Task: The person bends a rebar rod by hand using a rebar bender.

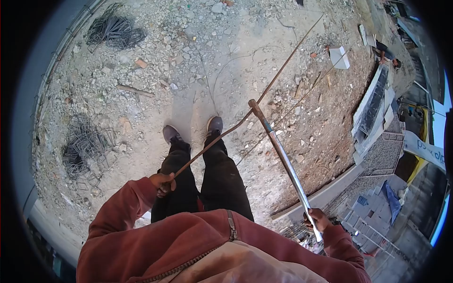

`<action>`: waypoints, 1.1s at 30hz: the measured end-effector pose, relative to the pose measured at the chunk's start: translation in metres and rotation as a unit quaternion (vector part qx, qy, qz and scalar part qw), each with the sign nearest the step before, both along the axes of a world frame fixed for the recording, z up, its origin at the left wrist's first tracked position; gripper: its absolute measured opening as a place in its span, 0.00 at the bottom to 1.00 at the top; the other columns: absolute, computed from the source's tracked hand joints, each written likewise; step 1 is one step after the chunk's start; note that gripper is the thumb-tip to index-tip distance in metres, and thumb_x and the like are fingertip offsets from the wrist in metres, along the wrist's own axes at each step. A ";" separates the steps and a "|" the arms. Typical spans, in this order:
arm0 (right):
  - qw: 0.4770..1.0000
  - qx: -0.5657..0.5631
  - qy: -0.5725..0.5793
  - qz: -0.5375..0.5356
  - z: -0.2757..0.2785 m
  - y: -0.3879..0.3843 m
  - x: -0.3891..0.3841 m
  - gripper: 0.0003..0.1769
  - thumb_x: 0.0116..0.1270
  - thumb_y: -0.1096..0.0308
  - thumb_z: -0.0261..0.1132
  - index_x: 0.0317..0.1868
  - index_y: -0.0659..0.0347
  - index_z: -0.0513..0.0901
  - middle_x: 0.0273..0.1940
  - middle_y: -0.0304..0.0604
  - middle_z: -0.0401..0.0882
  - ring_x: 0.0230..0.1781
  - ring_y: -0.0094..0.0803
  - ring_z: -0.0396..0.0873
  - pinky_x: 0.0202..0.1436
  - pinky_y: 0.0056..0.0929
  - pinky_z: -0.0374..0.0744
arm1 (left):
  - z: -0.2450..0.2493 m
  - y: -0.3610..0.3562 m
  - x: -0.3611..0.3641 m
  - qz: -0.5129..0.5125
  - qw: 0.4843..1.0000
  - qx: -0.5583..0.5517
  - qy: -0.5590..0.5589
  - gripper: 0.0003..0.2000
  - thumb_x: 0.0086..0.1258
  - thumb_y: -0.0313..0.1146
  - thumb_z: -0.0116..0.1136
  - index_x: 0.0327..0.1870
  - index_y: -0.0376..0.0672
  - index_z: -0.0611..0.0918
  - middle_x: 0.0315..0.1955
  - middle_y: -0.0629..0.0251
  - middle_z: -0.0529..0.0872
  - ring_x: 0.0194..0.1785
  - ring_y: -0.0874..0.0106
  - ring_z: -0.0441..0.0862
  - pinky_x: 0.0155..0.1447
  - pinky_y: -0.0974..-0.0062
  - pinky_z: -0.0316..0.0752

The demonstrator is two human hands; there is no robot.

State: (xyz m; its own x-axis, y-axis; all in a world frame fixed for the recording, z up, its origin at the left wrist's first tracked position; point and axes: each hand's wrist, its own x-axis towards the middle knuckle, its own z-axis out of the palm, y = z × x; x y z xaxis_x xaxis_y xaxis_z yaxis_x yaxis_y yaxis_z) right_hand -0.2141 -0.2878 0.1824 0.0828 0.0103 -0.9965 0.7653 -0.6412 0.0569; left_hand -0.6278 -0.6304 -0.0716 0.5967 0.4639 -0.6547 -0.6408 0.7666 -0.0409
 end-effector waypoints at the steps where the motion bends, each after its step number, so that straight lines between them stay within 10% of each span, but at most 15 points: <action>1: 0.999 -0.023 0.000 -0.028 0.004 0.003 -0.002 0.28 0.55 0.39 0.55 0.29 0.60 0.73 0.16 0.35 0.62 0.14 0.23 0.58 0.17 0.22 0.59 | -0.003 -0.004 0.002 0.016 1.000 -0.018 -0.008 0.25 0.64 0.59 0.40 0.22 0.46 0.73 0.08 0.74 0.59 0.09 0.79 0.53 0.15 0.80 0.48; 4: 0.991 -0.078 -0.004 -0.107 0.016 0.013 -0.006 0.30 0.56 0.36 0.53 0.30 0.60 0.76 0.16 0.35 0.63 0.12 0.23 0.57 0.16 0.22 0.58 | 0.004 -0.009 0.008 0.039 0.996 -0.049 0.065 0.23 0.64 0.58 0.43 0.18 0.48 0.69 0.09 0.74 0.59 0.10 0.79 0.53 0.15 0.80 0.46; 11: 0.992 0.093 -0.042 0.074 0.025 0.001 -0.006 0.30 0.59 0.38 0.53 0.23 0.61 0.70 0.14 0.36 0.63 0.12 0.22 0.60 0.15 0.21 0.60 | 0.041 0.011 0.002 0.022 0.975 -0.053 0.214 0.23 0.62 0.58 0.46 0.18 0.47 0.71 0.09 0.74 0.62 0.13 0.80 0.56 0.18 0.82 0.50; 14: 0.999 0.041 0.008 0.008 0.030 0.004 0.018 0.30 0.59 0.37 0.51 0.22 0.60 0.69 0.13 0.35 0.60 0.11 0.22 0.58 0.14 0.21 0.58 | 0.090 0.009 -0.027 -0.023 0.996 0.008 0.088 0.29 0.63 0.62 0.39 0.24 0.42 0.77 0.10 0.73 0.63 0.12 0.79 0.58 0.17 0.81 0.53; 17: 1.000 0.024 -0.013 -0.009 0.014 0.008 0.025 0.31 0.59 0.36 0.49 0.21 0.59 0.67 0.13 0.34 0.57 0.10 0.22 0.55 0.13 0.22 0.56 | 0.040 -0.107 -0.034 -0.071 0.988 0.032 -0.134 0.32 0.63 0.65 0.33 0.18 0.44 0.75 0.07 0.74 0.62 0.09 0.79 0.56 0.15 0.79 0.50; 25: 0.995 -0.005 -0.089 0.039 -0.047 -0.028 0.039 0.29 0.62 0.37 0.44 0.21 0.55 0.66 0.13 0.32 0.56 0.10 0.22 0.52 0.14 0.23 0.54 | 0.027 -0.105 0.041 -0.079 0.933 -0.194 0.292 0.25 0.55 0.58 0.58 0.11 0.49 0.67 0.08 0.78 0.60 0.11 0.82 0.55 0.17 0.78 0.47; 33: 0.998 0.015 -0.011 0.054 -0.064 -0.018 0.069 0.29 0.61 0.37 0.47 0.22 0.57 0.67 0.13 0.32 0.56 0.10 0.22 0.52 0.14 0.22 0.55 | 0.093 -0.071 0.049 -0.096 0.952 -0.192 0.217 0.28 0.61 0.62 0.45 0.09 0.53 0.56 0.07 0.77 0.51 0.10 0.80 0.46 0.17 0.77 0.39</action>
